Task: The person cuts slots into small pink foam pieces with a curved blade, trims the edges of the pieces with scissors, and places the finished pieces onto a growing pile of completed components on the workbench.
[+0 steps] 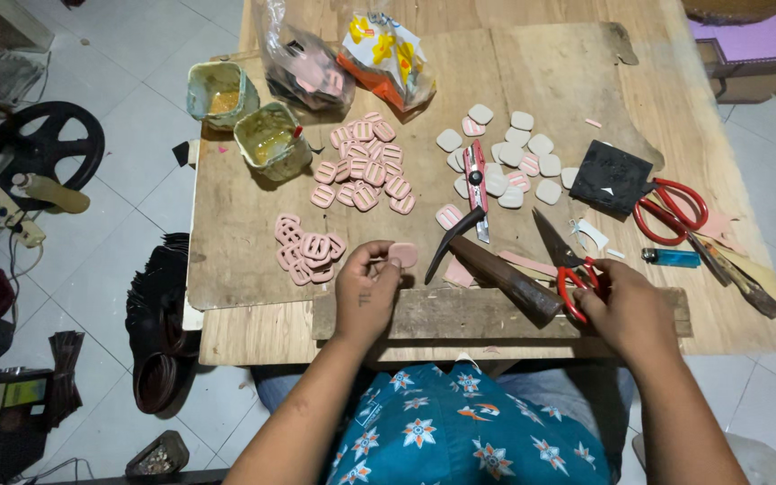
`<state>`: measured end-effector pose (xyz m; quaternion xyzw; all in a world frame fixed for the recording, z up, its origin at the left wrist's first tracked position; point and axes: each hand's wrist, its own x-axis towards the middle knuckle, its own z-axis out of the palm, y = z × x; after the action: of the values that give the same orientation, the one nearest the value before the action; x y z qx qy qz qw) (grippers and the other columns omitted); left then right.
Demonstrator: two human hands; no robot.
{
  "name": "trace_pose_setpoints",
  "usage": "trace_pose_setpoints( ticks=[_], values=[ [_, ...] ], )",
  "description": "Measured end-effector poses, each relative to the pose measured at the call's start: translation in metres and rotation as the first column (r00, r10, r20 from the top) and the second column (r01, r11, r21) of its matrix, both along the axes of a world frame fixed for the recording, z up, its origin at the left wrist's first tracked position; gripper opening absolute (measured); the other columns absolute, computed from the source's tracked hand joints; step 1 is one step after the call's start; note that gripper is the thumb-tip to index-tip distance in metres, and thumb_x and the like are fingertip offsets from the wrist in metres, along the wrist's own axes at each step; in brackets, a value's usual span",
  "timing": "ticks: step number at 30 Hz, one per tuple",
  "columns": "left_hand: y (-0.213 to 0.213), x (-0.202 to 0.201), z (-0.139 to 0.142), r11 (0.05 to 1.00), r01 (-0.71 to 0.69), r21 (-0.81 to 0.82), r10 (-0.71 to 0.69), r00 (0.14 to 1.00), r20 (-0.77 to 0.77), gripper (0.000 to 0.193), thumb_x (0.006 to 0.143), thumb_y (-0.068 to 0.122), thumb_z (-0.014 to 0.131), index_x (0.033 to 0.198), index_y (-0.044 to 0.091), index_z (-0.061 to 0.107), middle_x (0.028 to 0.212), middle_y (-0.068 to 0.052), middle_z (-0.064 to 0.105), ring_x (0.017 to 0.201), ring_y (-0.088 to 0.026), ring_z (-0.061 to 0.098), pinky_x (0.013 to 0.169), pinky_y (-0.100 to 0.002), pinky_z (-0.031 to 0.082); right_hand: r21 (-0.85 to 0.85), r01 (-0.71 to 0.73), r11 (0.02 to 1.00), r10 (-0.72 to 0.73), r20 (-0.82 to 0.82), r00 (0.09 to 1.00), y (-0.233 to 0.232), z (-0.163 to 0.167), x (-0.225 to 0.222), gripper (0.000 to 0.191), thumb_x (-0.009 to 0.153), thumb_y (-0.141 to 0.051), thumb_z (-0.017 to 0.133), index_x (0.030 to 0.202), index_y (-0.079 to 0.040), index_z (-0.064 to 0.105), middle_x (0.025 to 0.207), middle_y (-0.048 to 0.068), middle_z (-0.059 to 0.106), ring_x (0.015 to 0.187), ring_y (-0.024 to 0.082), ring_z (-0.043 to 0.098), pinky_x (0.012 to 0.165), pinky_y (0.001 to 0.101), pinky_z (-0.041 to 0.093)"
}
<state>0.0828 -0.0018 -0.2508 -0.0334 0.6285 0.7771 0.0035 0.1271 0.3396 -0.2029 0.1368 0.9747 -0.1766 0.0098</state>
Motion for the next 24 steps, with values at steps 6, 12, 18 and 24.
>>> trace_pose_setpoints(
  ticks=[6, 12, 18, 24],
  values=[
    [-0.009, 0.016, 0.011, 0.996, -0.069, 0.058, 0.06, 0.986, 0.153, 0.028, 0.094, 0.005, 0.062, 0.122, -0.001, 0.062, 0.095, -0.007, 0.07, 0.076, -0.011, 0.068, 0.064, -0.024, 0.053, -0.459, -0.015, 0.888, -0.076, -0.179, 0.981, 0.0, 0.004, 0.031, 0.051, 0.083, -0.02, 0.077, 0.129, -0.004, 0.063, 0.108, 0.012, 0.073, 0.095, 0.02, 0.069, 0.089, 0.0347, 0.054],
    [0.004, 0.02, 0.034, 0.976, -0.062, 0.206, 0.034, 0.99, 0.137, 0.022, 0.095, 0.007, 0.064, 0.114, -0.004, 0.065, 0.094, -0.007, 0.07, 0.08, -0.011, 0.067, 0.07, -0.025, 0.056, -0.889, 0.03, 0.457, 0.149, 0.11, 0.983, -0.04, -0.015, 0.054, 0.058, 0.075, -0.011, 0.08, 0.129, -0.004, 0.06, 0.099, 0.004, 0.063, 0.088, 0.013, 0.061, 0.079, 0.0275, 0.051],
    [0.006, 0.023, 0.051, 0.984, -0.054, 0.172, 0.026, 0.987, 0.159, 0.021, 0.093, 0.006, 0.065, 0.112, -0.004, 0.066, 0.096, -0.007, 0.071, 0.081, -0.011, 0.066, 0.073, -0.026, 0.055, -0.974, -0.025, 0.225, 0.566, 0.11, 0.817, -0.065, -0.005, 0.05, 0.052, 0.09, -0.044, 0.069, 0.121, -0.003, 0.061, 0.101, 0.003, 0.065, 0.086, 0.012, 0.058, 0.077, 0.0259, 0.05],
    [0.004, 0.025, 0.058, 0.954, -0.004, 0.301, -0.071, 0.969, 0.237, 0.02, 0.094, 0.006, 0.062, 0.112, -0.002, 0.065, 0.094, -0.009, 0.072, 0.078, -0.011, 0.066, 0.071, -0.026, 0.056, -0.986, 0.045, 0.161, 0.611, 0.135, 0.78, -0.067, -0.004, 0.043, 0.059, 0.089, -0.051, 0.07, 0.118, -0.001, 0.062, 0.098, 0.004, 0.063, 0.08, 0.013, 0.056, 0.07, 0.027, 0.047]
  ],
)
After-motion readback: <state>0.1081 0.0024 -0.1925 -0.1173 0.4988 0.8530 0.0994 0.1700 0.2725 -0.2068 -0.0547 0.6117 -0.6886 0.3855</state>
